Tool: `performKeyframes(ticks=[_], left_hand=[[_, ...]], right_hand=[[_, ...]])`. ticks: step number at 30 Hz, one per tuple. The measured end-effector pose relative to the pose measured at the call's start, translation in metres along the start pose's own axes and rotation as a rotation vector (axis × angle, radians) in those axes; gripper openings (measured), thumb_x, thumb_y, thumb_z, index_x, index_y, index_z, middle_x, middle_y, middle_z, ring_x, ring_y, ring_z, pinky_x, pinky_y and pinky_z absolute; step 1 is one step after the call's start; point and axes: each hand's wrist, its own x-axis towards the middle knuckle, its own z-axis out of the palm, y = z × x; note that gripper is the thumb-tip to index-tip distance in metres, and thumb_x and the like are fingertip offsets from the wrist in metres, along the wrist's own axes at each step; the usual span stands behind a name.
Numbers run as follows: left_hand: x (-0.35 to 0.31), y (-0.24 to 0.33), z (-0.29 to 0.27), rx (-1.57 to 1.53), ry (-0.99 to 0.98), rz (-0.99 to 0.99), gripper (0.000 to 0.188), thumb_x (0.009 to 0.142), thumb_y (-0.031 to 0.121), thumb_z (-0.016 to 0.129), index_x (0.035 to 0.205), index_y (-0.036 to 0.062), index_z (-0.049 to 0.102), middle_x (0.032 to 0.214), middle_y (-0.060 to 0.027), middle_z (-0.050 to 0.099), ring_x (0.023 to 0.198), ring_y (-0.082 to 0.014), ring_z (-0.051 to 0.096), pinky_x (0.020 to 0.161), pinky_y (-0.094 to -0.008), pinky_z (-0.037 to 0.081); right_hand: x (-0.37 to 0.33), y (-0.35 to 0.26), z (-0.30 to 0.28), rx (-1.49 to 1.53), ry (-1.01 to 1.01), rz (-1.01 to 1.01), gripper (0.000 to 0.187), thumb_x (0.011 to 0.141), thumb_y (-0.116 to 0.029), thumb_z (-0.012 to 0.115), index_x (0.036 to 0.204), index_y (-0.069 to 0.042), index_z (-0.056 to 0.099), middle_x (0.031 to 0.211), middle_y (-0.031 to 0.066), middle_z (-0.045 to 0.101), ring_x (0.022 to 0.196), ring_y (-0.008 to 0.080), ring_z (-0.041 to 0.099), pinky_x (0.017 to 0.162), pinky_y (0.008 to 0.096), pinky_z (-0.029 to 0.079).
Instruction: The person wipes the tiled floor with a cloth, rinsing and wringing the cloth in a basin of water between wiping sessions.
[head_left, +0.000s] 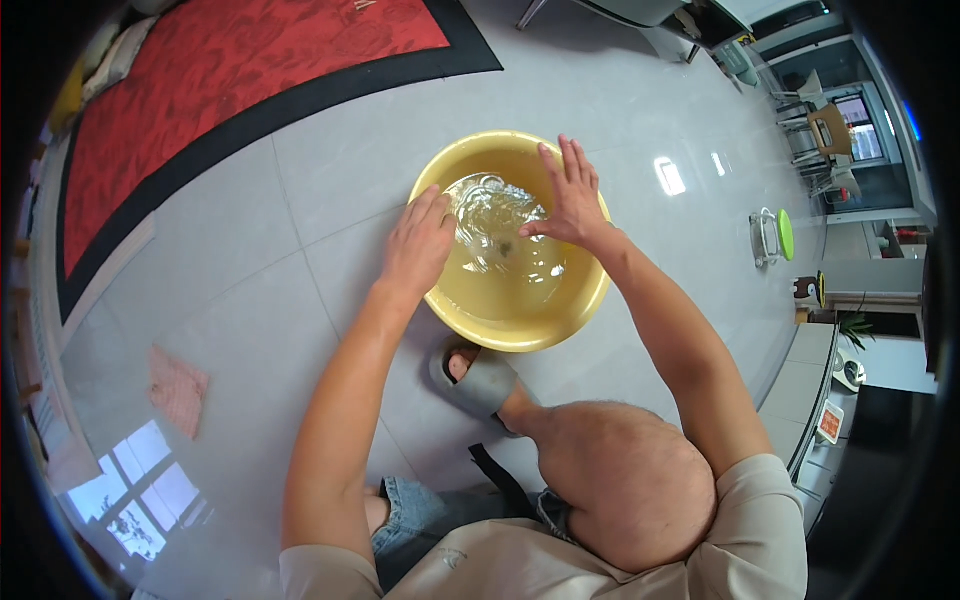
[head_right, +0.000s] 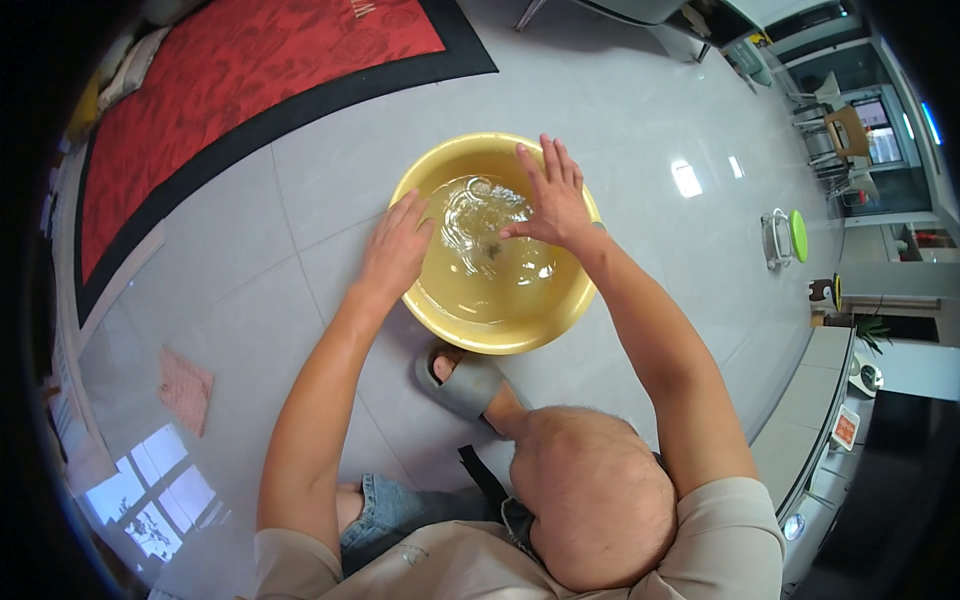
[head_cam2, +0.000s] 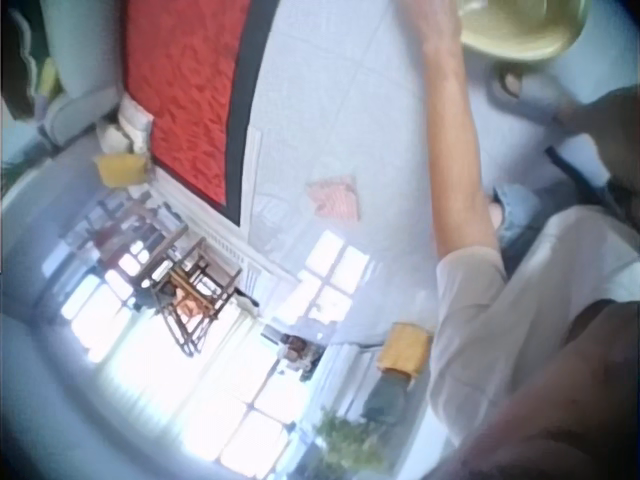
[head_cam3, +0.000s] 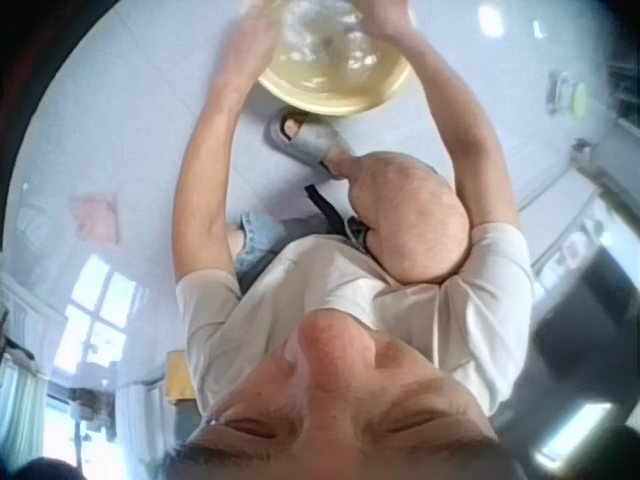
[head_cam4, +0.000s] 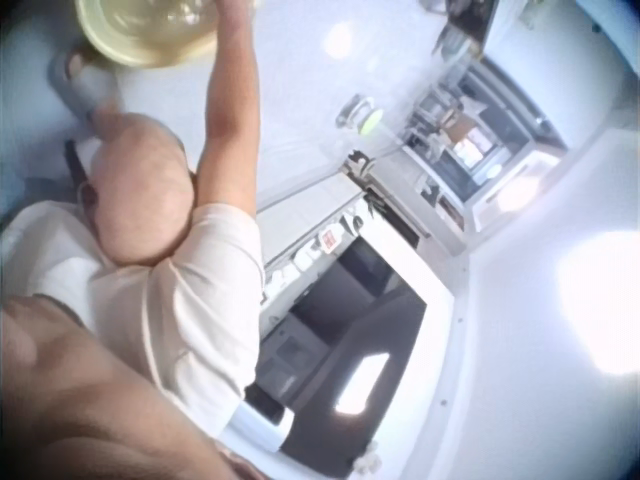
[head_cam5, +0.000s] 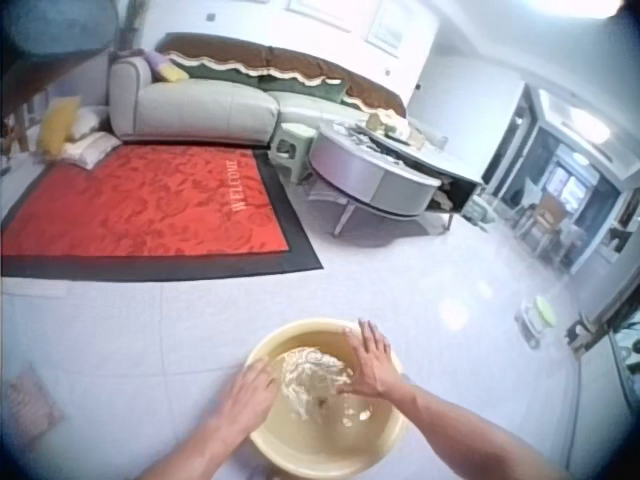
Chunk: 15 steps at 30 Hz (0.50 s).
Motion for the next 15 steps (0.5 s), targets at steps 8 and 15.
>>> performKeyframes(ticks=[8,15], left_hand=[[0.003,0.004,0.003,0.021,0.112,-0.038,0.027,0.094,0.002,0.064,0.119,-0.0022,0.072,0.149,-0.0147,0.060,0.148,-0.0325,0.050,0.119,-0.0433,0.047],[0.003,0.005,0.000,0.028,0.113,-0.063,0.029,0.096,0.003,0.062,0.124,-0.0022,0.070,0.150,-0.0149,0.059,0.149,-0.0311,0.049,0.117,-0.0431,0.049]], right_hand=[[-0.041,0.056,0.002,-0.023,0.035,0.174,0.117,0.077,-0.058,0.089,0.170,-0.022,0.028,0.175,0.0193,0.021,0.162,0.0430,0.017,0.127,0.0594,0.023],[-0.056,0.033,0.011,0.088,-0.121,-0.041,0.091,0.094,-0.065,0.070,0.166,-0.020,0.039,0.163,0.0098,0.051,0.156,0.0345,0.036,0.126,0.0564,0.026]])
